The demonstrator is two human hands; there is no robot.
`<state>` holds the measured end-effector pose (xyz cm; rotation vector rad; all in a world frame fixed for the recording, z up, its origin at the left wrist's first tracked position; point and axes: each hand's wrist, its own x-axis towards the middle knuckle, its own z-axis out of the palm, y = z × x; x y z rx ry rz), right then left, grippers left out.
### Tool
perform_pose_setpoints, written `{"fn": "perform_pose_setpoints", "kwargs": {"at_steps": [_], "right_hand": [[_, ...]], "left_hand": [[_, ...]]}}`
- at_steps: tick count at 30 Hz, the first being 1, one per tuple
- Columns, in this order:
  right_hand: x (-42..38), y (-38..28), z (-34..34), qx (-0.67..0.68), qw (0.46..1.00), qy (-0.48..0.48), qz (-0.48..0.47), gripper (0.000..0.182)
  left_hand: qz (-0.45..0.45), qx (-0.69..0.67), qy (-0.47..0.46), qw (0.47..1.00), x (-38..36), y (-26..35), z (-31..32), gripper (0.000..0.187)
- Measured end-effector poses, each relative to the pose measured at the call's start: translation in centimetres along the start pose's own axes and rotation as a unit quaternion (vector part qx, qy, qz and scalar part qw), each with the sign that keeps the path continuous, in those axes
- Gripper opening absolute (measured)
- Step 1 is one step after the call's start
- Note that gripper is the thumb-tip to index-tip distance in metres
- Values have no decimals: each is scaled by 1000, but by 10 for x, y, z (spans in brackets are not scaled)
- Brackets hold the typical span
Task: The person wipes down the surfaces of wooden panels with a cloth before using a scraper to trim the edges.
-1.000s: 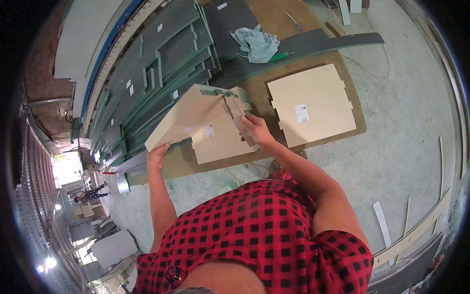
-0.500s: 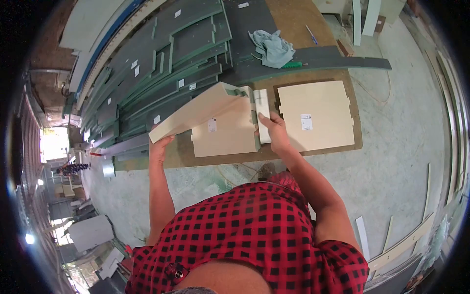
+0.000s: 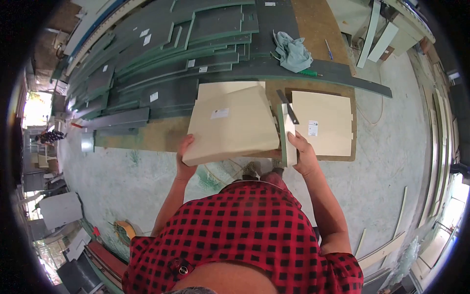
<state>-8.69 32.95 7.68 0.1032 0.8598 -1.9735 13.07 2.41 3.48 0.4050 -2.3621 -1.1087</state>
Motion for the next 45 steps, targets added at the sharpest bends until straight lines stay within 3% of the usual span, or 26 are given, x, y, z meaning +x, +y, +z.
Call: {"fn": "perform_pose_setpoints", "kwargs": {"at_steps": [2, 3, 9, 17, 22, 24, 25, 27, 28, 30, 31, 33, 37, 39, 45], "right_hand": [[-2, 10, -9, -87, 995, 45, 11, 44], [-5, 14, -8, -81, 994, 64, 19, 42], [-1, 58, -30, -174, 975, 135, 11, 37], [10, 104, -40, -94, 979, 182, -7, 38], [14, 106, -44, -34, 980, 197, 1, 37], [16, 103, -37, -61, 979, 191, -40, 38], [18, 100, -33, -60, 979, 189, -41, 38], [23, 93, -27, -89, 978, 179, -60, 38], [26, 92, -27, -88, 978, 180, -61, 38], [32, 92, -26, -101, 978, 179, -44, 37], [35, 97, -28, -102, 978, 178, -45, 37], [42, 107, -29, -93, 968, 226, -51, 36], [43, 108, -13, -109, 962, 242, -66, 34], [40, 103, 0, -107, 961, 249, -59, 33], [37, 106, -5, -101, 964, 237, -59, 34]], "left_hand": [[64, 39, 5, 997, -17, -5, 8, 56], [65, 50, -13, 997, -24, -14, 11, 67], [102, 115, -46, 987, -64, -55, 27, 86], [67, 210, -69, 973, -85, -92, 26, 90], [31, 201, -108, 973, -80, -73, 12, 92], [-53, 210, -206, 954, -71, -47, -3, 95], [-52, 212, -204, 954, -70, -50, -4, 95], [-141, 2, -98, 985, -63, -60, -1, 96], [-139, 2, -99, 985, -58, -65, 2, 96], [-394, -64, -16, 917, -45, -75, 14, 97], [-392, -65, -15, 917, -40, -78, 22, 97], [-493, -137, 47, 858, -34, -84, 41, 91], [-513, -197, 22, 835, -32, -104, 63, 89], [-559, -219, 47, 798, -31, -105, 66, 83], [-463, -204, 145, 850, -26, -69, 66, 81]]}}
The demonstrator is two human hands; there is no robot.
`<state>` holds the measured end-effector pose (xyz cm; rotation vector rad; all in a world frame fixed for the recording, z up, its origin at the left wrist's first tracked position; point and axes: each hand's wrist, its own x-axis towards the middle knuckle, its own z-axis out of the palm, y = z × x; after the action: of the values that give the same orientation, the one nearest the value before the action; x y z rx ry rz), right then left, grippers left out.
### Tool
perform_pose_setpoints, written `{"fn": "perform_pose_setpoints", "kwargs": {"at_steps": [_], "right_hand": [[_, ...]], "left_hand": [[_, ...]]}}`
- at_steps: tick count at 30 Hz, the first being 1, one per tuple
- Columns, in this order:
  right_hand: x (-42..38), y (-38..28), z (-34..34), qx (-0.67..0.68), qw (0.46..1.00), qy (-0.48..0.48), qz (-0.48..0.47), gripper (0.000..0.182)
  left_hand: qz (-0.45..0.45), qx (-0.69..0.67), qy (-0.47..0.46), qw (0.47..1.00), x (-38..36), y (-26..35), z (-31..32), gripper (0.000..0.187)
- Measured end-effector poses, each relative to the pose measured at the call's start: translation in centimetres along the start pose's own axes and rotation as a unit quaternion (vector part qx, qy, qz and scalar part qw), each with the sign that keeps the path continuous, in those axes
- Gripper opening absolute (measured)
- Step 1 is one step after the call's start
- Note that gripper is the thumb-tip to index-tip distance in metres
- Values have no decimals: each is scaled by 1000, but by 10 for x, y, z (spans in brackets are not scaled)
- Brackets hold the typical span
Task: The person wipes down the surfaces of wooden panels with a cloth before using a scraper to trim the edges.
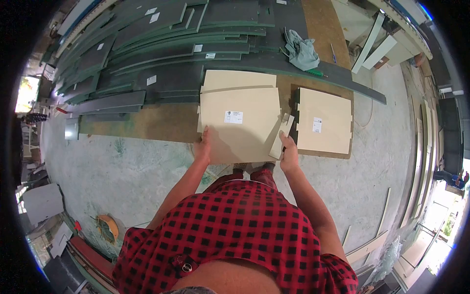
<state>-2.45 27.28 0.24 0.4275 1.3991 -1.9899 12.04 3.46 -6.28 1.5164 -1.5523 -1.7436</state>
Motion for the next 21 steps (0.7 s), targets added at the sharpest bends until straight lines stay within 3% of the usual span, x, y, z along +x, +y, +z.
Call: {"fn": "perform_pose_setpoints", "kwargs": {"at_steps": [6, 11, 13, 15, 18, 21], "right_hand": [[2, 13, -22, 23, 998, -49, -13, 34], [-4, 3, -31, -19, 1000, -12, -9, 29], [-10, -14, -30, -116, 989, 3, -92, 22], [-13, -41, -33, -194, 973, 19, -122, 17], [-40, -94, 13, -227, 965, -2, -132, 20], [-40, -115, 45, -357, 924, -120, -69, 22]], "left_hand": [[136, -15, 15, 990, -1, -24, 3, 69], [148, -11, 24, 989, 1, -35, 6, 63], [173, -16, 31, 984, 6, -41, 5, 62], [120, -8, 23, 992, 5, -42, 4, 61], [162, 4, 59, 985, 1, -39, 7, 63], [157, -42, 34, 986, 0, -38, 7, 70]]}}
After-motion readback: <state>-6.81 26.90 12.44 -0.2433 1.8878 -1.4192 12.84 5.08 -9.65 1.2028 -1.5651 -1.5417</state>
